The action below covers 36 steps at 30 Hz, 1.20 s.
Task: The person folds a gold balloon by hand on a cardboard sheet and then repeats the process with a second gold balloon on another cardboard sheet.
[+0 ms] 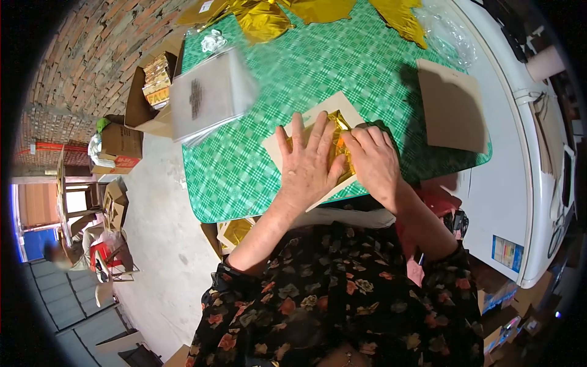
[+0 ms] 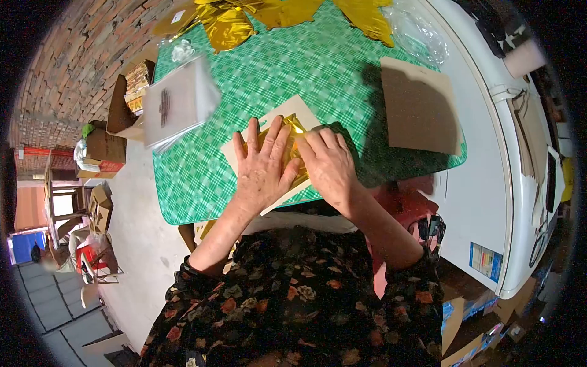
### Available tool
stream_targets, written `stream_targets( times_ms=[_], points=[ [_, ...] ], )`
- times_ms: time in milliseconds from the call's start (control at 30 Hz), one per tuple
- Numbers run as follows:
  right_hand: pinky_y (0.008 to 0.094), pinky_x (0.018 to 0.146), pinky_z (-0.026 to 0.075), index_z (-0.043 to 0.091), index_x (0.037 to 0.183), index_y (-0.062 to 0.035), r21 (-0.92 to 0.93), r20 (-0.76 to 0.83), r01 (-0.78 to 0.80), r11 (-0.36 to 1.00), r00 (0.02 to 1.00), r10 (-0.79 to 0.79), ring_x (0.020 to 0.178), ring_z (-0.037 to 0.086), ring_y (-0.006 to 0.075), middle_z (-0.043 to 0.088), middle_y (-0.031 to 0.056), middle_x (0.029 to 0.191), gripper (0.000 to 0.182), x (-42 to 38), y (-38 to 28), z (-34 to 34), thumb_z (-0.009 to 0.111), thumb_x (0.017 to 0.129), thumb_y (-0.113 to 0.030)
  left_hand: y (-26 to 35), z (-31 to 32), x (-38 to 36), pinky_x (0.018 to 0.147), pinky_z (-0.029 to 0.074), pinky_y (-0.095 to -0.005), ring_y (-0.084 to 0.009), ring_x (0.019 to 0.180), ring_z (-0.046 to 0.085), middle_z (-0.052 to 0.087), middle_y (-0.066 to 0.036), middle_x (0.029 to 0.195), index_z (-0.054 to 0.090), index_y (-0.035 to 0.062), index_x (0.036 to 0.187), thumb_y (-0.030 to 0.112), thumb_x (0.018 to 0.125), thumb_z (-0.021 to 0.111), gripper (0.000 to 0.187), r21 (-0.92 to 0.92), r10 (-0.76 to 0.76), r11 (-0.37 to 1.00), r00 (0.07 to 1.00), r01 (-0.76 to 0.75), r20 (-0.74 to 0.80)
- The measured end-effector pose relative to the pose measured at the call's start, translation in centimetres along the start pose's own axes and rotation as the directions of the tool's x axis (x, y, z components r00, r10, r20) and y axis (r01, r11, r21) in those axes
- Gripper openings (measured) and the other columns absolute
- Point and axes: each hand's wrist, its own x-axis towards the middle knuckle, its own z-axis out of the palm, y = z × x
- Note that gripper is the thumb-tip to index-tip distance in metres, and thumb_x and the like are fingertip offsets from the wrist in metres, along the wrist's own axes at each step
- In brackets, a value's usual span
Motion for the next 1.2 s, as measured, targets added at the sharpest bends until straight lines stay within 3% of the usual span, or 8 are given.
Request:
stream_targets(
  times_ms=[367, 667, 967, 1200],
  points=[
    [0.0382, 0.091, 0.045, 0.067, 0.137, 0.001, -0.172, 0.164, 0.096, 0.98, 0.984, -0.067, 0.106, 0.057, 0.0247, 0.06, 0.0069, 0.109, 0.048, 2.2, -0.1, -0.5, 0.067, 0.091, -0.015, 0.0, 0.1, 0.0, 0.127, 0.008, -0.0754, -0.0503, 0.162, 0.02, 0.035, -0.011, 0.176, 0.042, 0.0063, 0.165, 0.049, 0.104, 0.058, 0.076, -0.036, -0.009, 0.999, 1.0, 0.009, 0.001],
    [0.0394, 0.091, 0.045, 0.066, 0.136, 0.0055, -0.185, 0.167, 0.091, 0.979, 0.984, -0.06, 0.104, 0.058, 0.0245, 0.063, 0.008, 0.117, 0.051, 2.8, -0.2, -0.4, 0.069, 0.09, -0.015, 0.0, -0.2, 0.1, 0.127, 0.007, -0.076, -0.05, 0.163, 0.017, 0.032, -0.011, 0.177, 0.039, 0.0091, 0.168, 0.047, 0.104, 0.058, 0.077, -0.042, -0.027, 0.999, 0.999, 0.028, 0.036],
    [0.0395, 0.09, 0.044, 0.064, 0.138, 0.0054, -0.217, 0.14, 0.053, 0.975, 0.99, -0.022, 0.1, 0.059, 0.023, 0.062, 0.0064, 0.105, 0.057, 2.9, 0.0, -0.4, 0.071, 0.087, -0.018, 0.1, -0.2, 0.1, 0.126, 0.012, -0.0773, -0.0505, 0.162, 0.021, 0.034, -0.01, 0.177, 0.041, 0.0138, 0.167, 0.046, 0.102, 0.059, 0.075, -0.01, -0.016, 1.0, 0.999, 0.017, 0.03],
    [0.0393, 0.086, 0.043, 0.066, 0.135, 0.0045, -0.335, 0.154, 0.128, 0.934, 0.985, -0.08, 0.095, 0.057, 0.0214, 0.06, 0.005, 0.102, 0.055, 0.8, 0.3, -1.7, 0.071, 0.084, -0.015, 0.2, -0.4, 0.0, 0.126, 0.013, -0.0767, -0.0504, 0.161, 0.022, 0.034, -0.009, 0.176, 0.042, 0.0131, 0.167, 0.046, 0.102, 0.06, 0.075, -0.001, -0.018, 1.0, 0.999, 0.018, 0.029]
  ],
)
